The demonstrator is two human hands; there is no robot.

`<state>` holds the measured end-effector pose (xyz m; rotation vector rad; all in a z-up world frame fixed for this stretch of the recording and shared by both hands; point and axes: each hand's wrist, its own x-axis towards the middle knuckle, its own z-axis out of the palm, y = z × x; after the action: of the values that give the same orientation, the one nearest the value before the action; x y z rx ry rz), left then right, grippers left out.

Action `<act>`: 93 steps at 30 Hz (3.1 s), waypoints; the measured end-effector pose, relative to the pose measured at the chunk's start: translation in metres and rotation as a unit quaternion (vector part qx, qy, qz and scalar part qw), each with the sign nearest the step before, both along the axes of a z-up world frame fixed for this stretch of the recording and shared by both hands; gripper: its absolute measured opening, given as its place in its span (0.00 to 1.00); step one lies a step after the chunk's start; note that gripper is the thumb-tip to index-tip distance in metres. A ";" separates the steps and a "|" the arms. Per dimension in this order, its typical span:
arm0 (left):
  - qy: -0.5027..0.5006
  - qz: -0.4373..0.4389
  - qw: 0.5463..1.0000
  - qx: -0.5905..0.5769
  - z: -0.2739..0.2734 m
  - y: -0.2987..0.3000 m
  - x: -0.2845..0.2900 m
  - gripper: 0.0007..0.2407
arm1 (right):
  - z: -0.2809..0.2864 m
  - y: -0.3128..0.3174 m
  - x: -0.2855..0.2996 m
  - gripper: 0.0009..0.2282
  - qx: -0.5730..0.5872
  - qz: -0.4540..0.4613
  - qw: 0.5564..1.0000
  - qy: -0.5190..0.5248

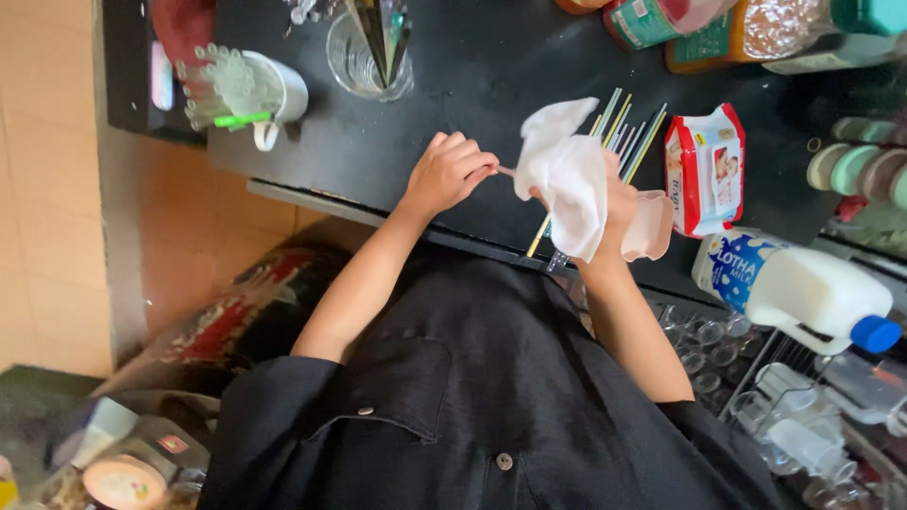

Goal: The recorder is cleaning various reusable glass and metal straws using a cloth and a straw cleaning brush.

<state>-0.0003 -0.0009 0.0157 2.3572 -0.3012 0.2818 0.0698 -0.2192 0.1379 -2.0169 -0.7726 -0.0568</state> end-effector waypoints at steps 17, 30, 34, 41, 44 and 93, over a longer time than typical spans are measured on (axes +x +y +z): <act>0.025 -0.041 0.999 0.014 -0.018 0.003 0.001 0.04 | -0.071 0.028 -0.045 0.07 -0.007 -0.138 0.982 0.129; 0.046 -0.048 0.998 -0.012 0.000 -0.009 0.001 0.07 | -0.003 -0.085 -0.064 0.11 0.171 -0.402 0.887 0.149; 0.116 -0.036 0.993 0.005 0.014 -0.032 -0.009 0.10 | -0.002 -0.105 -0.052 0.11 0.137 -0.348 0.920 0.115; 0.289 0.003 0.957 -0.017 0.048 -0.054 0.008 0.10 | -0.009 -0.086 -0.033 0.10 -0.010 -0.207 0.961 0.180; 0.156 0.067 0.979 -0.116 0.107 -0.026 0.019 0.05 | -0.018 -0.066 -0.029 0.11 -0.004 -0.112 0.969 0.222; 0.055 -0.007 0.986 -0.158 0.031 -0.009 -0.012 0.07 | -0.010 -0.040 -0.022 0.05 0.124 -0.091 0.976 0.153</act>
<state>-0.0120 -0.0099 0.0469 2.0480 -0.2026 0.1764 0.0476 -0.2588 0.1282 -1.7956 -0.3656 0.0496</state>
